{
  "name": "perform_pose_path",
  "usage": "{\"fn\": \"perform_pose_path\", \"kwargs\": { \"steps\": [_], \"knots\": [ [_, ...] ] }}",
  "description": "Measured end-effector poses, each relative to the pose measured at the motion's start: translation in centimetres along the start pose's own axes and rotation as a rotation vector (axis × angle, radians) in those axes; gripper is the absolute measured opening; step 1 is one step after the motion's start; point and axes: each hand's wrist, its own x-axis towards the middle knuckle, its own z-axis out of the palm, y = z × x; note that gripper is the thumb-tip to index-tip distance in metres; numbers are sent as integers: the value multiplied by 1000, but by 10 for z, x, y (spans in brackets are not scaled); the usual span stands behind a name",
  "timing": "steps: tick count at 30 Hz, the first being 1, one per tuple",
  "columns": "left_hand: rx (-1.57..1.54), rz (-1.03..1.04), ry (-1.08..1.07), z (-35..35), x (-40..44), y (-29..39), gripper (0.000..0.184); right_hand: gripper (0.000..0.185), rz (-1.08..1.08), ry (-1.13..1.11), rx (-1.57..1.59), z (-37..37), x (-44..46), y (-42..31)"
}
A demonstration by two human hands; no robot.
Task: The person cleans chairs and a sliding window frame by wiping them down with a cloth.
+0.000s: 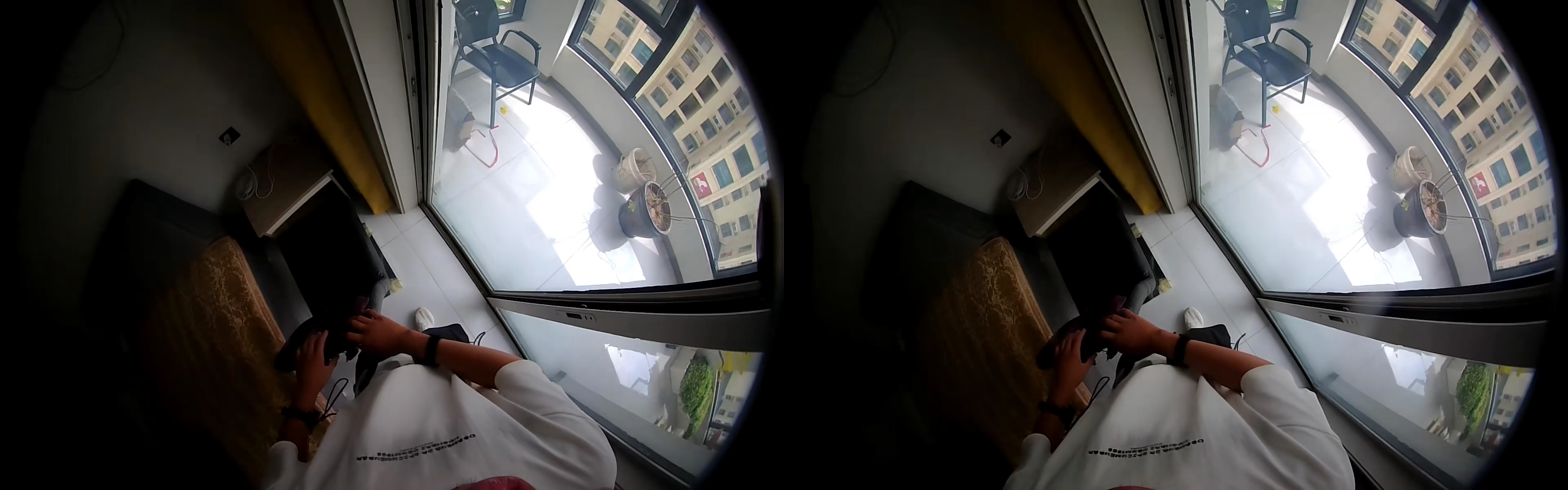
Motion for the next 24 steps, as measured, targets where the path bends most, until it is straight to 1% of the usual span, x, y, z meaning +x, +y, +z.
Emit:
{"fn": "perform_pose_path", "kwargs": {
  "steps": [2, 3, 4, 6, 7, 8, 10, 11, 12, 13, 14, 15, 16, 17, 18, 20, 21, 22, 24],
  "knots": [
    [30, -117, -128, 2, 13, -3, 76, 41, 109, -257, 171, -11, 7, 3],
    [21, -85, -167, -5, 25, 2, 77, 35, 85, -196, 181, -16, 7, 6],
    [35, -66, -168, -10, 36, 7, 77, 35, 95, -176, 174, -17, 7, 9],
    [-84, -19, -404, -21, 61, 19, 74, 34, 96, -229, 169, -13, 6, 17],
    [-88, 19, -430, -27, 71, 26, 72, 33, 73, -166, 158, -17, 5, 20],
    [-80, 31, -438, -34, 79, 33, 72, 33, 85, -155, 156, -22, 1, 24],
    [-150, 52, -546, -49, 95, 57, 74, 29, 80, -118, 300, -53, -8, 28],
    [-146, 71, -552, -42, 98, 60, 74, 28, 95, -36, 311, -52, -20, 35],
    [-185, 127, -449, -29, 101, 59, 73, 27, 108, 46, 321, -54, -31, 41],
    [-227, 184, -348, -17, 105, 59, 71, 26, 276, -91, 344, -59, -46, 50],
    [-226, 210, -357, -3, 112, 58, 71, 25, 449, -226, 368, -65, -59, 54],
    [-188, 358, -338, 11, 121, 59, 70, 25, 476, -212, 360, -68, -73, 53],
    [-157, 506, -316, 24, 128, 60, 68, 23, 640, -136, 417, -71, -89, 51],
    [-161, 557, -413, 29, 136, 65, 65, 21, 804, -60, 475, -74, -100, 47],
    [-173, 585, -429, 30, 141, 70, 65, 21, 838, -50, 471, -79, -108, 40],
    [-186, 562, -568, 31, 150, 81, 63, 21, 915, 25, 439, -90, -122, 22],
    [-134, 519, -574, 30, 152, 83, 57, 19, 896, 119, 504, -82, -130, 18],
    [-137, 554, -602, 29, 154, 83, 57, 19, 936, 139, 504, -90, -130, 7],
    [-110, 509, -641, 23, 159, 83, 52, 19, 963, 94, 371, -105, -127, -12]
  ]
}}
